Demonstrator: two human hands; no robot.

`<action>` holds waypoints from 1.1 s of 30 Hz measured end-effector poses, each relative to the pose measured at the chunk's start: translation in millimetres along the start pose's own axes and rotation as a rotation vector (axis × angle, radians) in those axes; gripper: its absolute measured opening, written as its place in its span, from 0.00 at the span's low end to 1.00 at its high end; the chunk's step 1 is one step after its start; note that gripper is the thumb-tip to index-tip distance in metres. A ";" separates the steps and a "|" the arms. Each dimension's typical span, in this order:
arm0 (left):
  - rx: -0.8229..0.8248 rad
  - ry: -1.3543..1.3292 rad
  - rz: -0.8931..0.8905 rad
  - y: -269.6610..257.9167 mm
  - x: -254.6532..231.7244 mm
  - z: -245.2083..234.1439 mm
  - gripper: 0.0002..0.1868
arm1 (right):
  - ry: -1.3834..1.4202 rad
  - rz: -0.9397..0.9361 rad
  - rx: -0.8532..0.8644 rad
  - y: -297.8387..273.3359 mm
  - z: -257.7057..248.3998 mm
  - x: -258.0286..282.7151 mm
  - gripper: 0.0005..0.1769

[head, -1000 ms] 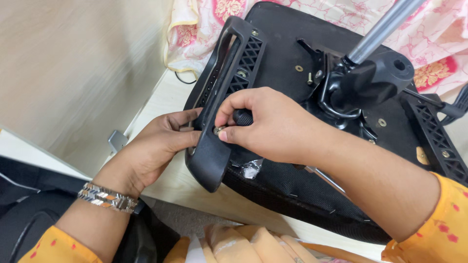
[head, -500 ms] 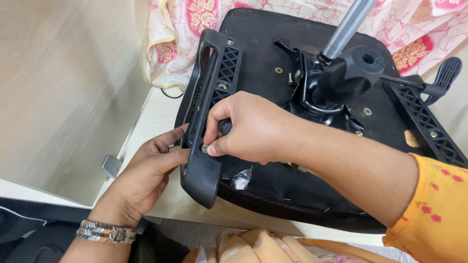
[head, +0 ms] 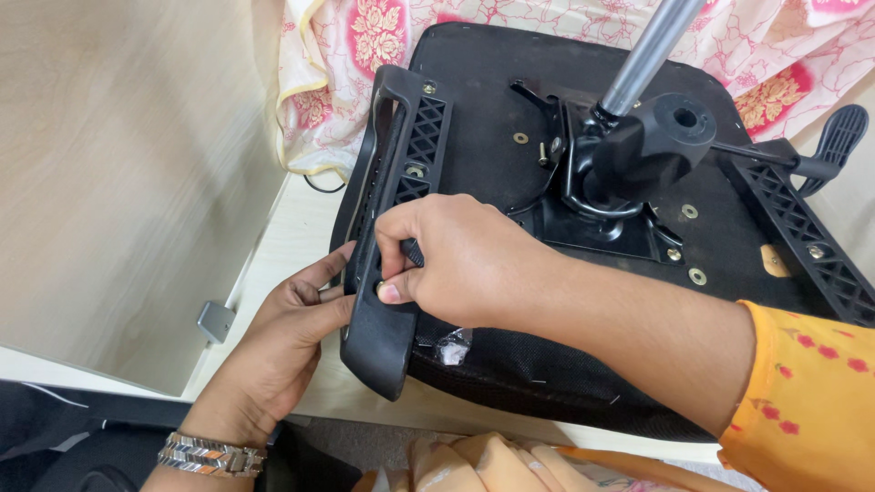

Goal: The person uses a screwdriver to tighten screws on the underside of an office chair, securing the armrests to the seat base. They work on both sides, aligning the armrests and fastening them with multiple screws.

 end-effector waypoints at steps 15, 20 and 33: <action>-0.035 0.074 0.002 0.7 -3.5 0.5 0.46 | 0.076 -0.015 -0.019 1.9 7.7 -6.5 0.13; -0.027 0.002 0.047 0.4 -2.5 1.1 0.47 | 0.110 -0.065 0.002 1.4 8.5 -7.0 0.12; -0.024 0.024 -0.023 0.0 -3.9 1.8 0.48 | 0.101 -0.012 -0.068 -4.2 4.5 -7.0 0.11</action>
Point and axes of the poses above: each hand's wrist, its own y-axis towards the middle knuckle, its own z-axis out of the palm, x = y × z, the point moved 8 cm from there along y, towards the middle knuckle, and after that the axes turned 1 degree about -y, right-handed, at the moved point
